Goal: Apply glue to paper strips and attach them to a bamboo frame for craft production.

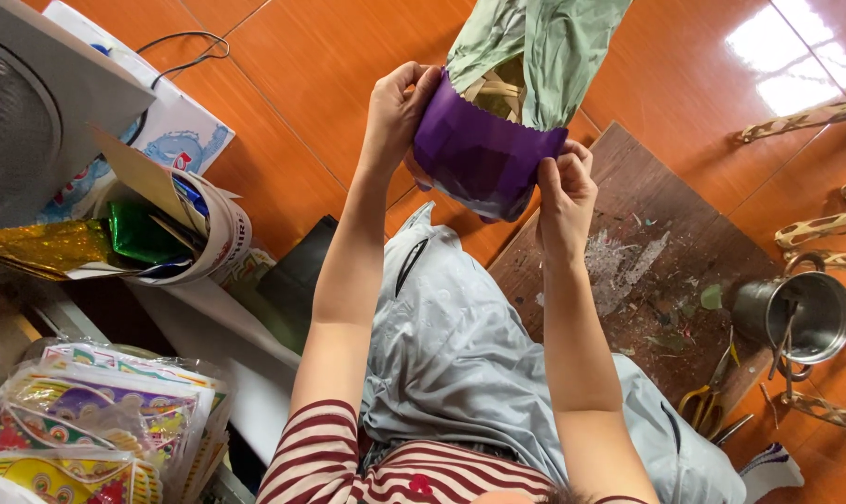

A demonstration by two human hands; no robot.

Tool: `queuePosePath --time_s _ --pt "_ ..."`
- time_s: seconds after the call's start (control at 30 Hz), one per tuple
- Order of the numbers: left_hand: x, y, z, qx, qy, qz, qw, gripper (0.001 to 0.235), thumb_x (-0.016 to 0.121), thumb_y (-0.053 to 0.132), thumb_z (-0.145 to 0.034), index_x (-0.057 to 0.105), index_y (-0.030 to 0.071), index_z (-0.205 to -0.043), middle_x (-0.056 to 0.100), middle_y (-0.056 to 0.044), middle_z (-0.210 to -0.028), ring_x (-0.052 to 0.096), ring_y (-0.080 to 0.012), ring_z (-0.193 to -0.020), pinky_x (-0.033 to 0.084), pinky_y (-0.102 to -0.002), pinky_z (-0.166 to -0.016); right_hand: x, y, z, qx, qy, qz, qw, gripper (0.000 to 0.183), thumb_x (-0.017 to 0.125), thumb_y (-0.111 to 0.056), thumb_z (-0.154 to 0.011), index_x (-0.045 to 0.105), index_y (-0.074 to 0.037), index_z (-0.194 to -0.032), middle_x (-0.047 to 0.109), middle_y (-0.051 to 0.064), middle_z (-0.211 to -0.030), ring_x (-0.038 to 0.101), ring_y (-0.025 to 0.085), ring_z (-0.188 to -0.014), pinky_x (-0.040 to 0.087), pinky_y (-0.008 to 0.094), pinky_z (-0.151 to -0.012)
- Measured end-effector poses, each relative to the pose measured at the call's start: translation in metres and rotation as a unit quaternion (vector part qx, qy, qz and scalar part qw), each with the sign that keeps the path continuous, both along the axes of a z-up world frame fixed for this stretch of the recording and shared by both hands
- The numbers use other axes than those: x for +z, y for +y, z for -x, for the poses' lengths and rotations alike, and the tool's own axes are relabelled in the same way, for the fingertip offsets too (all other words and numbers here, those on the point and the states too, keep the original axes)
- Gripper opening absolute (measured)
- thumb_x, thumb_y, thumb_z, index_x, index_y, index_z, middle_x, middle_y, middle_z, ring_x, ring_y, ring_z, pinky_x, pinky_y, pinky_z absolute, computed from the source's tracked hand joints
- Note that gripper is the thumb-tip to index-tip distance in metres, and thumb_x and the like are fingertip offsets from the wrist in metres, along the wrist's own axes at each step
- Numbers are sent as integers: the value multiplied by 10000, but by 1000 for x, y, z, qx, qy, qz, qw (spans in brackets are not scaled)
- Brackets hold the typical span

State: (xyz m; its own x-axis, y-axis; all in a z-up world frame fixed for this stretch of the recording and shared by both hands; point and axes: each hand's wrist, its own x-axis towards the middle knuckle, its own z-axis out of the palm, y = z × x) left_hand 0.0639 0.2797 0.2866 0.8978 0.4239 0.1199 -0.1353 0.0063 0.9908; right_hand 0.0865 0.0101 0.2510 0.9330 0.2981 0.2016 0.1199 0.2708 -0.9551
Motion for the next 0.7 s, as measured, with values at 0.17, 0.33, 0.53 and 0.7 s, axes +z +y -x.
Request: queuePosePath --time_s 0.17,0.33,0.53,0.7 --pt "-31 7 -10 -47 -9 78 996 375 635 352 -1065 643 -17 -1130 729 -81 -1039 663 -133 -963 577 -294 -835 -21 4 -5 3 29 -52 998 350 756 -275 -1093 557 -41 -1261 519 191 -1294 532 259 -1225 533 409 -1125" --pt "-25 5 -8 -130 24 141 981 499 520 450 -1059 569 67 -1375 652 -102 -1304 605 -174 -1225 512 -323 -1046 -8 17 -6 -20 -23 129 991 863 495 -598 -1032 71 -236 -1691 19 136 -1775 71 340 -1614 201 530 -1257" --pt "-33 8 -7 -170 16 140 975 580 460 469 -1095 534 40 -1478 582 -116 -1469 541 -205 -1361 425 -314 -1155 -23 18 -13 50 -66 79 993 781 320 -628 -1123 -46 -250 -1701 -24 111 -1813 52 329 -1687 137 499 -1376" --pt "-48 12 -18 -152 64 164 973 612 442 458 -1083 469 39 -1528 529 -99 -1535 514 -191 -1390 411 -309 -1166 -24 14 -18 69 -60 48 995 774 353 -558 -1143 -74 -216 -1691 -48 107 -1799 45 300 -1674 130 454 -1367"
